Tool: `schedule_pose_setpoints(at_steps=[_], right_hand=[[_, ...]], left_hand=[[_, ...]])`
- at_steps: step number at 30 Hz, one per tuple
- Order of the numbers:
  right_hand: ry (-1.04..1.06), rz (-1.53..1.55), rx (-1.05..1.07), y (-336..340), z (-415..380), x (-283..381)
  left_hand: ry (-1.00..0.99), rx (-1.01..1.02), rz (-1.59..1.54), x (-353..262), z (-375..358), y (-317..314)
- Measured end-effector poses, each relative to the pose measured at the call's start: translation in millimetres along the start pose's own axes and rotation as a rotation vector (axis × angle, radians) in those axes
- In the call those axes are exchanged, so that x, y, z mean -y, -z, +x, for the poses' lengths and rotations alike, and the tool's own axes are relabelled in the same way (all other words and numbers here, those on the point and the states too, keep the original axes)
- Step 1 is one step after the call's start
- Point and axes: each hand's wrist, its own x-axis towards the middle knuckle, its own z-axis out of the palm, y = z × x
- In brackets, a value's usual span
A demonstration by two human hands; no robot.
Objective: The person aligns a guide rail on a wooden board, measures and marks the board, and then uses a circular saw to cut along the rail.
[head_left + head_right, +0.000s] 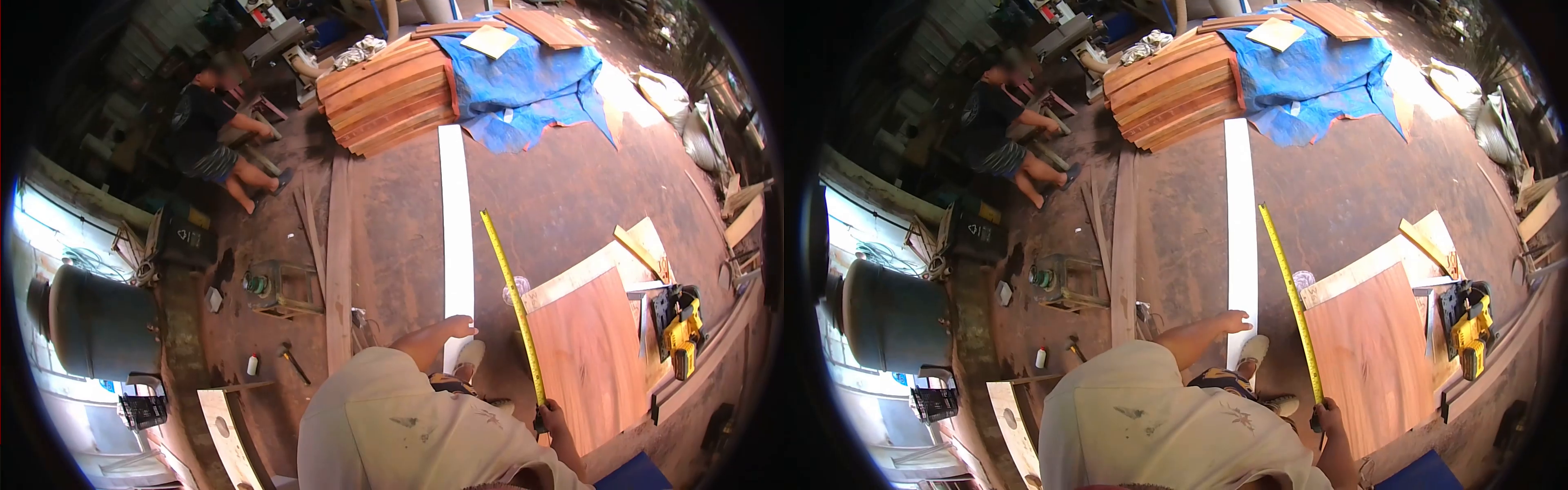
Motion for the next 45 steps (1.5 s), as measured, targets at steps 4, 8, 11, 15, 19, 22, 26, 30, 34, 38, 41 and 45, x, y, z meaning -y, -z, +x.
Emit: schedule_pose_setpoints(at_steps=[4, 8, 11, 15, 19, 22, 26, 30, 34, 38, 41, 45], right_hand=[[0.021, 0.007, -0.008, 10, 5, -12], [0.098, 0.023, 0.005, 20, 30, -43], [0.111, 0.023, 0.001, 33, 36, -49], [0.287, -0.034, -0.015, 68, 55, -89], [0.289, -0.027, -0.066, 113, 56, -119], [0.227, 0.064, -0.024, 148, 51, -142], [0.201, 0.09, -0.095, 177, 42, -185], [0.202, 0.111, -0.121, 187, 31, -223], [0.158, 0.278, -0.134, 179, 18, -229], [0.192, 0.202, -0.117, 168, 15, -226], [0.18, 0.144, -0.128, 160, 19, -207], [0.185, 0.186, -0.127, 147, 31, -189]], left_hand=[[-0.046, 0.016, 0.026, -11, 14, -18], [-0.024, 0.013, 0.008, -35, 11, -44], [-0.015, -0.029, 0.045, -50, -4, -68], [0.064, -0.047, 0.0, -80, -35, -99], [0.1, -0.038, -0.004, -107, -67, -134], [0.108, -0.021, 0.044, -116, -76, -165], [0.08, 0.119, 0.055, -122, -72, -197], [-0.043, 0.003, -0.032, -136, -75, -210], [-0.093, 0.078, -0.084, -194, -104, -201], [-0.163, 0.134, -0.107, -202, -103, -212], [-0.176, 0.209, -0.018, -182, -96, -220], [-0.257, 0.11, 0.116, -117, -96, -218]])
